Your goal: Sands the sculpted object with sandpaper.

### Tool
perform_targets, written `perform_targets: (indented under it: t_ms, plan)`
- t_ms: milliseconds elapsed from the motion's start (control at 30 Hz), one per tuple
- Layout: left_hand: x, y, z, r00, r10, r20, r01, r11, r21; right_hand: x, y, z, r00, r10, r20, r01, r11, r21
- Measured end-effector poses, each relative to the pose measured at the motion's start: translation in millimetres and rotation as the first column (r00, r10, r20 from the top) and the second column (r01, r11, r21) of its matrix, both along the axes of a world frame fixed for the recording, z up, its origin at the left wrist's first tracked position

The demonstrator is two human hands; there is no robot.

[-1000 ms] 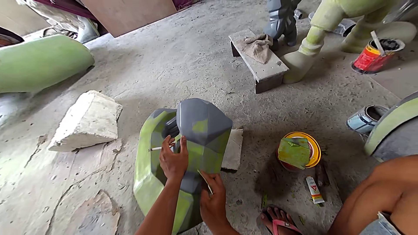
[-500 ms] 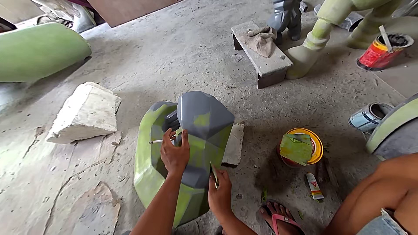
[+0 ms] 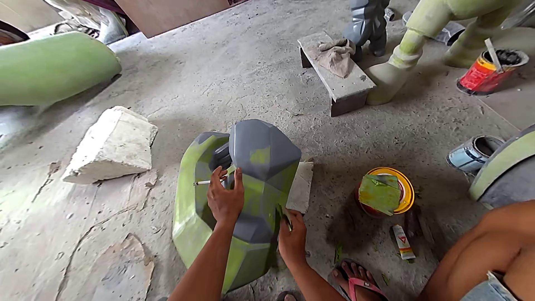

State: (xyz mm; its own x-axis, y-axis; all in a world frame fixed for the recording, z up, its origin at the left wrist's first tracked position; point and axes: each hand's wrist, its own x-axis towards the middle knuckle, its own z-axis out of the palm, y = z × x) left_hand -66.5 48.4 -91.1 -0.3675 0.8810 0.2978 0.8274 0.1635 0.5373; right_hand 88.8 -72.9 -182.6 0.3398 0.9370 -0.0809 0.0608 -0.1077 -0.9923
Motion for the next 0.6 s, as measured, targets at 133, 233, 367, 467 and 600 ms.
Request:
perform_targets:
  t_ms: [133,233,367,467,600]
  plan:
    - [0.9,0.9,-0.8,1.000,0.012,-0.004,-0.012,1.000,-0.001,-7.7,3.1,4.0,0.939,0.170,0.298,-0.145,0.984,-0.105]
    - [3.3,0.5,1.7,1.000,0.015,-0.005,-0.016,1.000,-0.017,-1.8,-3.5,8.9,0.835,0.349,0.425,-0.283,0.935,-0.213]
    - [2.7,0.7,0.9,1.000,0.021,-0.007,-0.021,1.000,-0.010,6.4,-14.0,-3.8,0.766,0.389,0.511,-0.344,0.921,-0.184]
    - [2.0,1.8,0.8,1.000,0.027,-0.004,-0.027,1.000,-0.014,13.2,-18.8,-14.8,0.726,0.394,0.564,-0.387,0.912,-0.139]
    - [-1.5,2.6,-2.2,1.000,0.019,0.004,-0.019,1.000,0.006,25.0,-21.3,-28.5,0.676,0.391,0.624,-0.452,0.889,-0.067]
